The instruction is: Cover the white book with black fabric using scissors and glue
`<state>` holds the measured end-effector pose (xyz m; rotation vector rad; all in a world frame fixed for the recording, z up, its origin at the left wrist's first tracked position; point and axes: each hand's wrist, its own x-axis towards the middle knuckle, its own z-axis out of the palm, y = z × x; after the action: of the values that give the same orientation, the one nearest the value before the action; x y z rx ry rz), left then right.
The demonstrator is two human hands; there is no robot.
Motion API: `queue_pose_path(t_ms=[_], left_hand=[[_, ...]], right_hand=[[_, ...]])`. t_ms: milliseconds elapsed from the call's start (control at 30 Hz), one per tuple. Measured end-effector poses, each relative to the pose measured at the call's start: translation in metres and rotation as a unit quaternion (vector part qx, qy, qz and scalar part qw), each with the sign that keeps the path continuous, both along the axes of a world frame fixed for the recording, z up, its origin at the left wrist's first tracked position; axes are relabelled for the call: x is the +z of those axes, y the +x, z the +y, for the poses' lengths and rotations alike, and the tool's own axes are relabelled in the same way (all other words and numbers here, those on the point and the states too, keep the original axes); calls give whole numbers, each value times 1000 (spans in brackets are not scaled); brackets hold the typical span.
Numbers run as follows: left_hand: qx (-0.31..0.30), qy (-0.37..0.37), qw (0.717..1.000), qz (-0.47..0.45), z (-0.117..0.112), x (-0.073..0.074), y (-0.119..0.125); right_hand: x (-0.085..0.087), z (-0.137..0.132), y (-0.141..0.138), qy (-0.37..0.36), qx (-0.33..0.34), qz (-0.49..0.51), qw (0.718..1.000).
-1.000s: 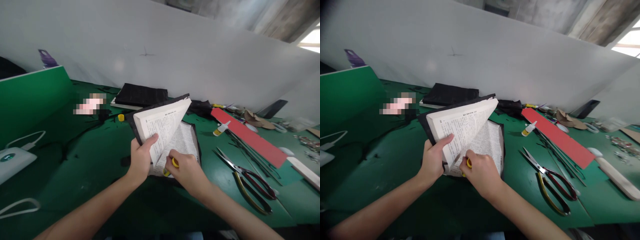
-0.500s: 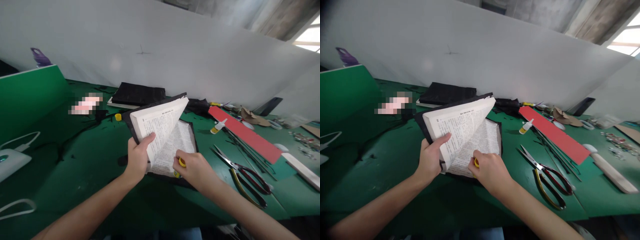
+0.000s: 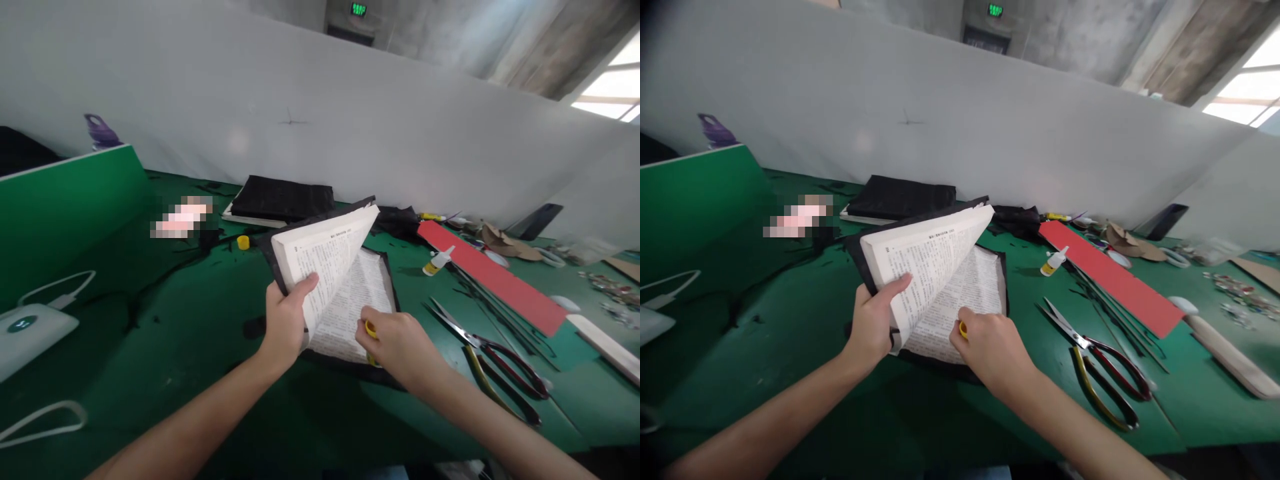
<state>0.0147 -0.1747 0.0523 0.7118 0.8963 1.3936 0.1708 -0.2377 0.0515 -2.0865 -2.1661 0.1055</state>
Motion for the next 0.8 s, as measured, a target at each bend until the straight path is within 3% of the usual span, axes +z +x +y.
queue_pose_path(t_ms=[267,467,800], left_hand=[[-3,-4,1000,-18,1,-3,1],[20,-27,999,-15,1,-2,2],[28,-44,999,-4,0,7,-1]], right_hand=[[-11,4,-19,124,35,46,991],[-21,5,-38,211,67,115,968],[-24,8,-58,231,113,167,952]])
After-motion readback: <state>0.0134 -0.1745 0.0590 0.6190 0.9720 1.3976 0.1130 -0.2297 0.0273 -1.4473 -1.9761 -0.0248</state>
